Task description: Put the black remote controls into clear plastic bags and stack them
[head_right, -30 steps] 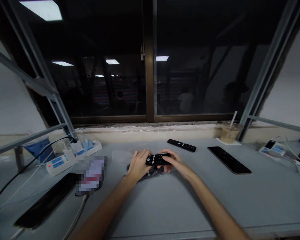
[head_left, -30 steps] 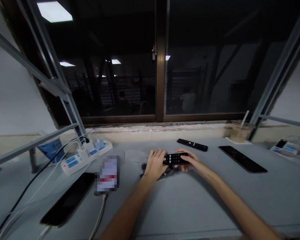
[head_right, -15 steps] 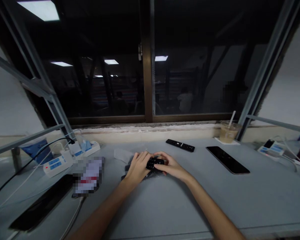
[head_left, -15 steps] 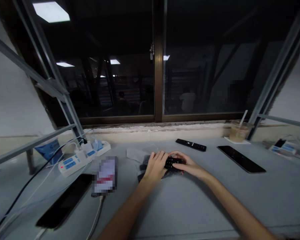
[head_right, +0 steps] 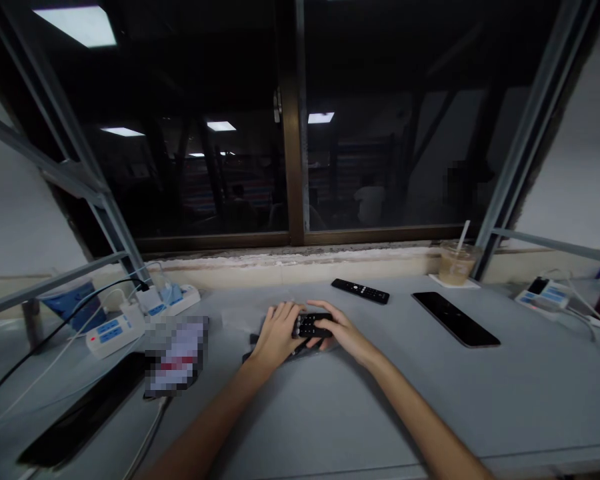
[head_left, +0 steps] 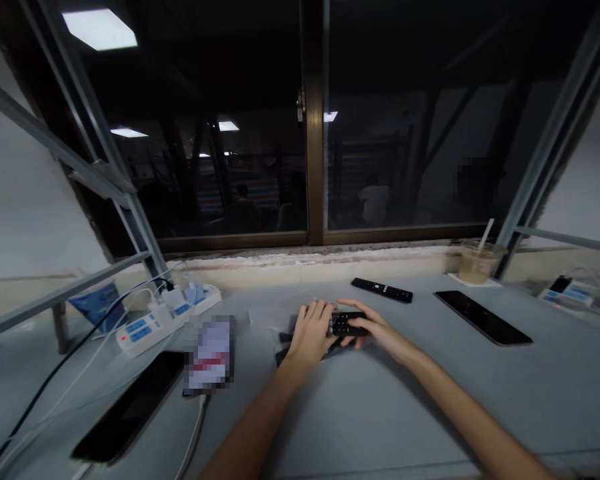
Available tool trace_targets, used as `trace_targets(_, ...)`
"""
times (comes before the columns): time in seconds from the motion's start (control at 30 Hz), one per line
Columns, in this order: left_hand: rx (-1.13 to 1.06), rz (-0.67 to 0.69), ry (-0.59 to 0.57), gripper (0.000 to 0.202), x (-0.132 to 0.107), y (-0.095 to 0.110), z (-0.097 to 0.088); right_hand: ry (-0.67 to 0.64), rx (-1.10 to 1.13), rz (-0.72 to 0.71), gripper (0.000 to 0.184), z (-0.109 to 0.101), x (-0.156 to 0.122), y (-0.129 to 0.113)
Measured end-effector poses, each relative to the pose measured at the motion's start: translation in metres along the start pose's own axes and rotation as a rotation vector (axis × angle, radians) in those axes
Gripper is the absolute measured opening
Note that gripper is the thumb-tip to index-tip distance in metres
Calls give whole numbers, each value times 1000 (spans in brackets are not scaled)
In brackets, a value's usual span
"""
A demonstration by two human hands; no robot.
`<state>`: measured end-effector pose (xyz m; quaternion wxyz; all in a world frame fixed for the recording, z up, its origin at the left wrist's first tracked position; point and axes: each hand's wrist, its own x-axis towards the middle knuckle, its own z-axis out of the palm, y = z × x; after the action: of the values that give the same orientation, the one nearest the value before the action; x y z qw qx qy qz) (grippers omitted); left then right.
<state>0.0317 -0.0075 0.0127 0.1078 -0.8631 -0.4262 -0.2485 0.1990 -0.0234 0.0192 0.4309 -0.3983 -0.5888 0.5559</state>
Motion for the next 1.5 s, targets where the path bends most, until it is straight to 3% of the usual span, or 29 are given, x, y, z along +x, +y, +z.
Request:
trace_targets(0.17,-44,-117,47,40,1,-11,-3,313,166,-84,41,-11,3,-4)
trace_targets(0.3,-20,-170,31,47,1,-20,-3,431,336,-101,37,-21,6,-4)
trace_targets(0.47,-19,-177,-18,41,1,-23,-4,370,499,-32,35,-30,8,-3)
trace_targets(0.6,-34,-157,-7,33,1,-23,-9,331,427,-42,33,-36,9,-1)
trace_targets(0.77,-47,-115,3,41,1,-22,-11,286,423,-41,29,-40,10,3)
trace_targets(1.0,-33,-84,54,41,1,-21,-11,357,361,-22,32,-41,13,7)
trace_targets(1.5,7,-37,62,43,0,-14,-16,378,307,-21,44,-41,13,14)
